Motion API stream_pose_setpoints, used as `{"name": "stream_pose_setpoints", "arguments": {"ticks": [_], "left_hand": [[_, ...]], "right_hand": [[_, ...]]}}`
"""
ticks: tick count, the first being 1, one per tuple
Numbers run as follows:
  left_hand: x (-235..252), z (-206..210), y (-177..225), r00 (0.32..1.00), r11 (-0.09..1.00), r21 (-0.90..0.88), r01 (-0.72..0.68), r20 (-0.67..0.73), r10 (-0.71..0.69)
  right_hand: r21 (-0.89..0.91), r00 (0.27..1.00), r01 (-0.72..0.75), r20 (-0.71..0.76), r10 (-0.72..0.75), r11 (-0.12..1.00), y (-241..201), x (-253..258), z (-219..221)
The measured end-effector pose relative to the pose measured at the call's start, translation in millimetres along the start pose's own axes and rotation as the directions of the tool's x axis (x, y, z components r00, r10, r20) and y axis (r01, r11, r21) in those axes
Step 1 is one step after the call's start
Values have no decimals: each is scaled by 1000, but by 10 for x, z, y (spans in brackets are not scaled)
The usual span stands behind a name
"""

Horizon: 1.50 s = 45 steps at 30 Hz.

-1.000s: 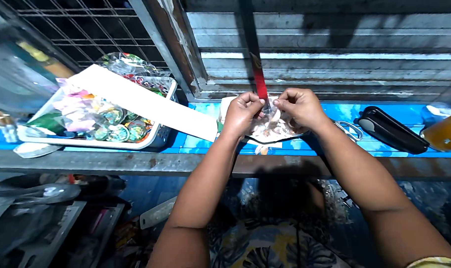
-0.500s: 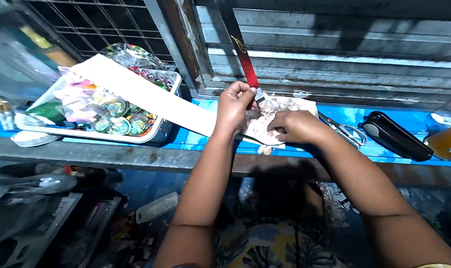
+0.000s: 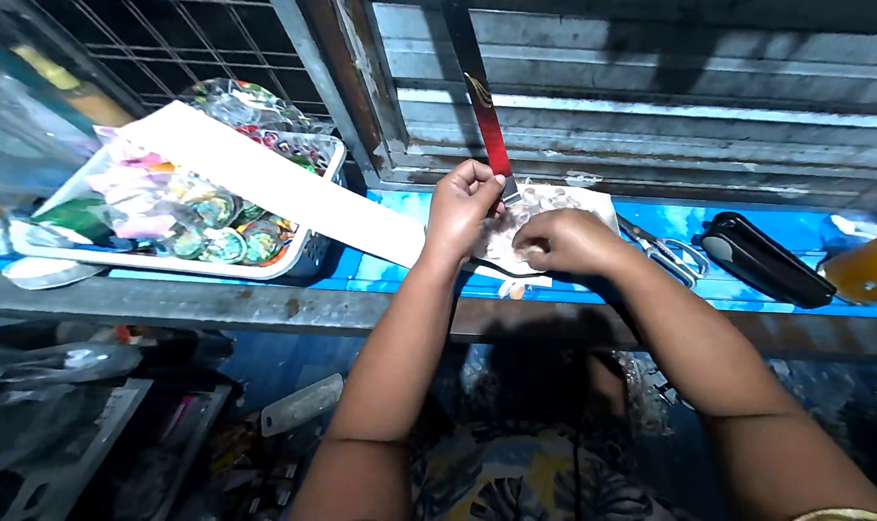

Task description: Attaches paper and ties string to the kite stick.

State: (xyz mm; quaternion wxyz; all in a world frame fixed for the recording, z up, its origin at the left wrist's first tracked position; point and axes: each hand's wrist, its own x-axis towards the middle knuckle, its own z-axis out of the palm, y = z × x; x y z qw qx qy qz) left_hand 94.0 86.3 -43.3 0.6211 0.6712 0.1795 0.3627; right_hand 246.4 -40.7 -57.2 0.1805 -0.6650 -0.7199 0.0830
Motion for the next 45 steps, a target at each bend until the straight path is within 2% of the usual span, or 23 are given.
{"name": "stream_pose_setpoints", "arguments": {"ticks": [1, 3, 5, 7, 9, 11, 14, 17, 22, 25, 28, 33, 35, 36, 38, 39, 40, 41, 43, 45], "left_hand": [[4, -2, -4, 1000, 1000, 2, -4, 2, 4], [10, -8, -13, 1000, 1000, -5, -11, 0, 11], [9, -5, -24, 1000, 1000, -9, -14, -5, 14], [12, -6, -29, 1000, 1000, 15, -18, -1, 18], [10, -1, -32, 1000, 999, 39, -16, 0, 16], [15, 1, -32, 1000, 999, 46, -5, 18, 4], [2, -11, -38, 991, 999, 39, 11, 130, -16], [2, 3, -65, 977, 997, 77, -7, 211, -10], [15, -4, -61, 985, 992, 128, 21, 167, -42], [15, 0, -30, 987, 973, 224, 61, 131, -92], [8, -9, -23, 983, 960, 270, 76, 141, -117], [4, -22, -9, 989, 974, 215, 75, 108, -100], [6, -17, -26, 995, 980, 193, 51, 79, -67], [11, -19, -31, 997, 981, 188, 39, 59, -51], [20, -18, -36, 1000, 984, 175, 19, 10, -22], [23, -15, -31, 1000, 987, 158, 12, -9, -11], [25, -14, -27, 1000, 989, 145, 6, -25, -2], [27, -14, -26, 999, 991, 135, 4, -36, 1], [28, -20, -26, 999, 992, 122, -4, -38, 9], [27, -18, -24, 999, 994, 113, -9, -37, 13]], "right_hand": [[114, 996, -2, -83, 12, 993, 53, -31, -50], [393, 971, -47, -199, 135, 918, 134, -82, -186], [647, 933, -53, -238, 268, 760, 205, -88, -276], [798, 916, -22, -225, 333, 602, 249, -76, -304], [850, 914, 2, -215, 345, 526, 276, -70, -294], [854, 911, 5, -218, 349, 521, 282, -62, -286], [861, 915, -1, -204, 348, 508, 284, -59, -275], [899, 904, 11, -197, 380, 438, 248, -78, -304], [951, 886, 131, -239, 397, 279, 296, -116, -381], [960, 889, 154, -238, 390, 236, 304, -123, -382], [953, 888, 186, -268, 373, 240, 293, -125, -382], [935, 848, 268, -343, 404, 232, 317, -132, -416], [889, 773, 340, -451, 447, 308, 355, -159, -476], [847, 708, 370, -522, 475, 380, 384, -188, -532], [707, 534, 347, -689, 490, 617, 482, -271, -659], [629, 459, 288, -752, 473, 722, 547, -322, -715], [572, 414, 220, -788, 456, 790, 607, -372, -760], [544, 406, 133, -793, 455, 829, 651, -415, -791], [487, 469, -184, -720, 512, 854, 690, -500, -830], [338, 540, -519, -583, 608, 785, 687, -539, -873]]}}
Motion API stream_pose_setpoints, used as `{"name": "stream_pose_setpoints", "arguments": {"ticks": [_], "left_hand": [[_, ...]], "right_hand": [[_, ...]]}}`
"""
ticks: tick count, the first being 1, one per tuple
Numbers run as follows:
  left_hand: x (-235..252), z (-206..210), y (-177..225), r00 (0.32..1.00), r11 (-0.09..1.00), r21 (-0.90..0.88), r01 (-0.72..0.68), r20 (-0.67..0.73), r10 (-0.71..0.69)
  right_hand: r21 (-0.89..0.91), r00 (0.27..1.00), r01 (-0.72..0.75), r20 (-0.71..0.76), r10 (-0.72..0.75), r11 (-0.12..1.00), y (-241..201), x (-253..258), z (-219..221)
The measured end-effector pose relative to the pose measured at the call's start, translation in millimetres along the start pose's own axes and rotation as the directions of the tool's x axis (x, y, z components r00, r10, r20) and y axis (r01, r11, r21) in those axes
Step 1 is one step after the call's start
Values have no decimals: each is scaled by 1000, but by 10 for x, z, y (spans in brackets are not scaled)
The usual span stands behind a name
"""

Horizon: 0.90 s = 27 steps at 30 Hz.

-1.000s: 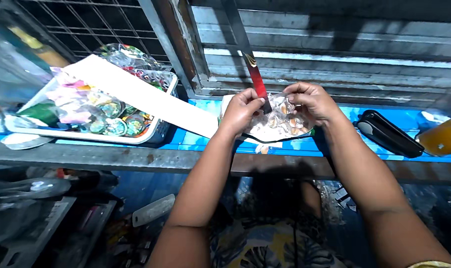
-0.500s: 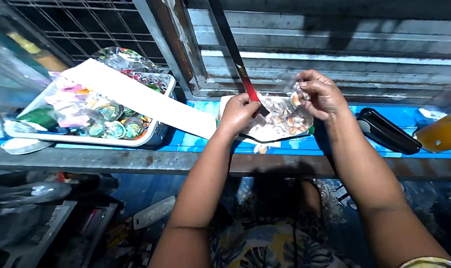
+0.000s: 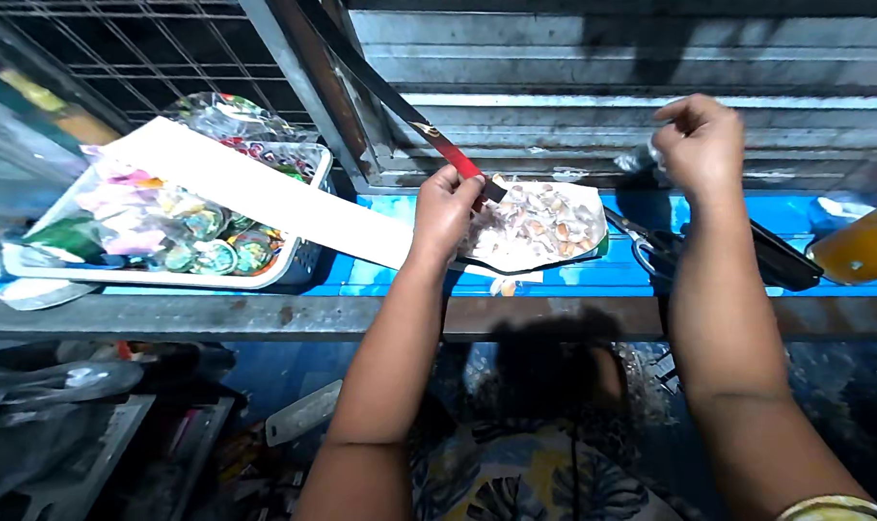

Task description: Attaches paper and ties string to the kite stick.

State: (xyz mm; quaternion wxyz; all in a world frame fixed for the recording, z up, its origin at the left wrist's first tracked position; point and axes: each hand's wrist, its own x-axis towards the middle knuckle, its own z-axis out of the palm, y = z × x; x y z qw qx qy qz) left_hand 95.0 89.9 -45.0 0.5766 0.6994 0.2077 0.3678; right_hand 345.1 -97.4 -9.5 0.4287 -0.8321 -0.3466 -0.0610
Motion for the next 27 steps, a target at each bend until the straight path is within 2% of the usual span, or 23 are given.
{"name": "stream_pose_setpoints", "arguments": {"ticks": [2, 3, 5, 6, 8, 9, 11, 13, 15, 17, 19, 22, 27], "left_hand": [[-2, 1, 2, 1000, 1000, -8, -5, -3, 5], [-4, 0, 6, 1000, 1000, -11, -7, -9, 7], [-8, -1, 19, 1000, 1000, -21, -5, -20, 5], [-8, 0, 20, 1000, 1000, -26, -7, -22, 6], [1, 1, 8, 1000, 999, -29, -14, -15, 14], [2, 1, 4, 1000, 1000, -26, -15, -9, 15], [4, -5, -5, 1000, 1000, -10, -14, -1, 14], [8, -13, -8, 1000, 1000, -7, -12, 3, 12], [4, -8, -6, 1000, 1000, -10, -13, 2, 13], [1, 0, 4, 1000, 1000, -9, -13, 3, 13], [0, 2, 2, 1000, 1000, -4, -5, 5, 5], [1, -2, -14, 1000, 1000, 24, 3, 12, -3], [-10, 4, 19, 1000, 999, 50, 20, 10, -20]], "right_hand": [[-197, 995, -46, 76, 62, 979, -28, -12, 39], [-235, 997, -17, 75, 36, 972, -55, -31, 84], [-214, 984, 179, 60, -170, 960, -137, -112, 226], [-174, 947, 322, 70, -314, 931, -197, -176, 335], [-40, 807, 580, 166, -567, 814, -356, -337, 617], [14, 721, 660, 273, -638, 751, -445, -422, 752], [31, 567, 740, 507, -649, 671, -565, -534, 974], [-43, 514, 762, 648, -563, 646, -587, -563, 1097], [-66, 534, 757, 635, -558, 650, -543, -533, 1090], [-28, 602, 718, 526, -600, 696, -487, -486, 994], [77, 705, 611, 399, -585, 788, -435, -436, 878], [286, 856, 383, 248, -454, 878, -398, -373, 725], [465, 922, 224, 184, -341, 857, -335, -270, 578]]}}
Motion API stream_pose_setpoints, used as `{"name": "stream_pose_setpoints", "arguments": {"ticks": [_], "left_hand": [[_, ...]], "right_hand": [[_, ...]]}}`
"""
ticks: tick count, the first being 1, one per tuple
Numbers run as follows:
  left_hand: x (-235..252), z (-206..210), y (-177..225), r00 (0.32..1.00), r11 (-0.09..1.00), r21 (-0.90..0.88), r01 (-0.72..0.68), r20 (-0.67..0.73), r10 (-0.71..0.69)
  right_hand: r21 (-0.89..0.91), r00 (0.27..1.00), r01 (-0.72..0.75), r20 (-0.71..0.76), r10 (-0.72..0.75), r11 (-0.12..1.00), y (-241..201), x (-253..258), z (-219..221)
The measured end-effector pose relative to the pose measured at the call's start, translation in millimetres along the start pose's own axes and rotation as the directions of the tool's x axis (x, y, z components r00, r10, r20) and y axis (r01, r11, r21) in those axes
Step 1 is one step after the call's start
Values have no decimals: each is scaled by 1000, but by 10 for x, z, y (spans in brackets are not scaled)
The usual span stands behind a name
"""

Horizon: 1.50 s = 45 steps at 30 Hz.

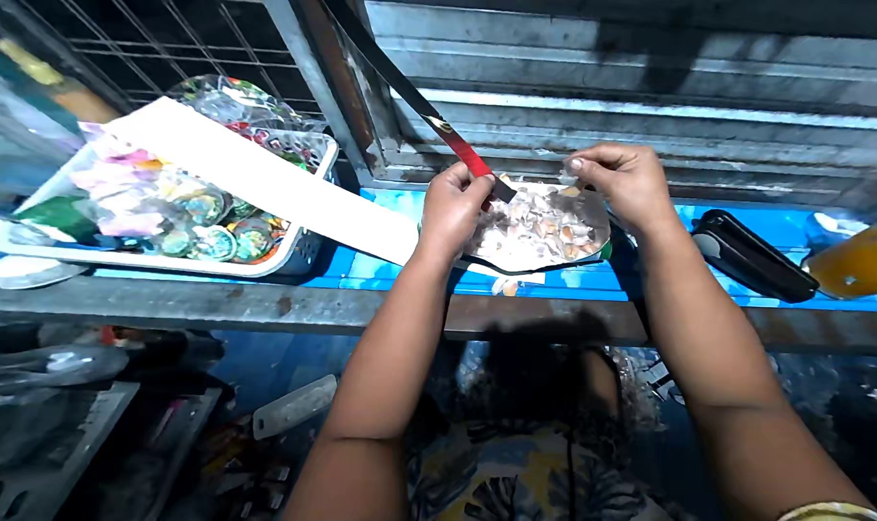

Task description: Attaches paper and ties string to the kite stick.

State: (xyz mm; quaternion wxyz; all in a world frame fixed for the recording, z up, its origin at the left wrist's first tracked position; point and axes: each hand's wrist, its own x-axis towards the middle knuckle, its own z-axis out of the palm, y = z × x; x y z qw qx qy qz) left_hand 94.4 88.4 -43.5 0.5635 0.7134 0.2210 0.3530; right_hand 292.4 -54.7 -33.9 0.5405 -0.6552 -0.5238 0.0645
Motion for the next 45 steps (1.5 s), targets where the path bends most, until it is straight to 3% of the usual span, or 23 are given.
{"name": "stream_pose_setpoints", "arguments": {"ticks": [5, 8, 12, 15, 17, 19, 21, 23, 25, 28, 30, 32, 36, 45], "left_hand": [[8, -3, -37, 1000, 1000, 2, -16, 7, 16], [14, 7, -50, 999, 999, -15, -32, -25, 31], [0, -9, -3, 995, 993, -106, -52, -91, 43], [10, -18, 7, 993, 987, -142, -79, -103, 65], [11, -19, 4, 993, 985, -148, -90, -93, 77], [12, -18, -1, 992, 985, -137, -103, -85, 92], [20, -29, -10, 990, 985, -130, -118, -90, 107], [20, -43, -14, 990, 986, -123, -115, -95, 104], [22, -47, -13, 991, 988, -115, -104, -96, 94], [21, -38, -4, 991, 988, -114, -101, -99, 90], [16, -27, -9, 991, 987, -118, -108, -93, 97], [13, -18, -9, 990, 985, -127, -119, -92, 108], [1, -35, 13, 990, 988, -120, -102, -115, 88], [8, -58, 12, 988, 981, -166, -97, -139, 74]], "right_hand": [[153, 997, -65, -35, 72, 986, -74, -4, -60], [135, 996, -80, -26, 84, 988, -50, 5, -66], [-66, 994, -98, 43, 101, 993, 34, 14, 2], [-407, 999, 32, 36, -19, 913, 13, -18, 127], [-478, 974, 216, 166, -154, 851, -22, -67, 283], [-373, 887, 396, 392, -245, 839, -30, -125, 517], [-305, 749, 487, 627, -213, 818, -38, -155, 733], [-310, 712, 507, 677, -188, 804, -16, -167, 828], [-303, 789, 381, 600, -136, 873, -26, -140, 735], [-161, 869, 28, 492, 55, 987, -75, -85, 482], [-31, 872, -167, 461, 162, 985, -82, -73, 363], [52, 867, -268, 449, 218, 962, -104, -68, 291], [139, 883, -290, 420, 209, 947, -140, -76, 284], [97, 882, -290, 413, 226, 952, -128, -65, 307]]}}
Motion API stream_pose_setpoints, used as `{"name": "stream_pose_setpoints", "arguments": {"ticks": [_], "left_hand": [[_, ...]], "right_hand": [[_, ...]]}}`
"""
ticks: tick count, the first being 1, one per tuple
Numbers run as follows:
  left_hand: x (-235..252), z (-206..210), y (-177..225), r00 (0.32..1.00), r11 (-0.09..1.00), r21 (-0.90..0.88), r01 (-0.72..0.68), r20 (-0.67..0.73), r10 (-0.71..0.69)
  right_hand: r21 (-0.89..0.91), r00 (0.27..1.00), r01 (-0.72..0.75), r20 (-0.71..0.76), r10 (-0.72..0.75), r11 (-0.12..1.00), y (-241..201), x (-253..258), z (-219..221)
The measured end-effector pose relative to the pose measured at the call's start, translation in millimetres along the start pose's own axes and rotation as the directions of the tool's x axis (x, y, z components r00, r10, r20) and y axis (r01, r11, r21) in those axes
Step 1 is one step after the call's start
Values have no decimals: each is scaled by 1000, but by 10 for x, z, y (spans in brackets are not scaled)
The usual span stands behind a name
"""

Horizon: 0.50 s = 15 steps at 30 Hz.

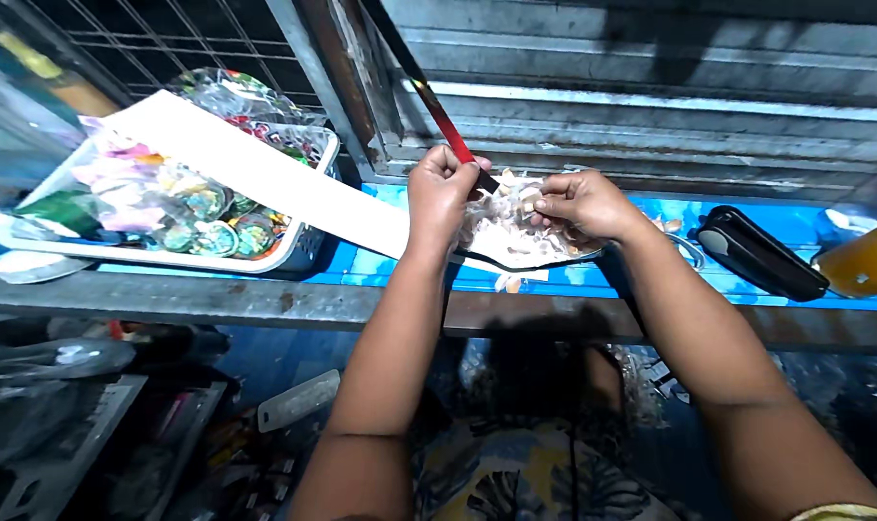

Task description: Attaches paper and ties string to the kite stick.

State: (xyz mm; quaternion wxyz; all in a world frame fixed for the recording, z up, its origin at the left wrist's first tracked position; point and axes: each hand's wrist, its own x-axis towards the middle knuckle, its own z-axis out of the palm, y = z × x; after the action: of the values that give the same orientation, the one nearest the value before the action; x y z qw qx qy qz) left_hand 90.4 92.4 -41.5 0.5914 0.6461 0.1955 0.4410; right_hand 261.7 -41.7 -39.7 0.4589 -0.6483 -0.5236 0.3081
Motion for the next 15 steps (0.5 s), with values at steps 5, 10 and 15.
{"name": "stream_pose_setpoints", "arguments": {"ticks": [5, 10, 15], "left_hand": [[-12, 24, 2, 1000, 1000, -14, 19, 20, -19], [-7, 10, 29, 1000, 999, -38, -7, -3, 7], [29, -71, 64, 973, 987, -53, -150, -185, 138]], "right_hand": [[17, 998, 7, -60, -6, 1000, 0, 3, -24], [-21, 976, 99, -194, -101, 995, 78, 40, -29], [-547, 930, 128, -225, -292, 827, 111, 10, -25]]}}
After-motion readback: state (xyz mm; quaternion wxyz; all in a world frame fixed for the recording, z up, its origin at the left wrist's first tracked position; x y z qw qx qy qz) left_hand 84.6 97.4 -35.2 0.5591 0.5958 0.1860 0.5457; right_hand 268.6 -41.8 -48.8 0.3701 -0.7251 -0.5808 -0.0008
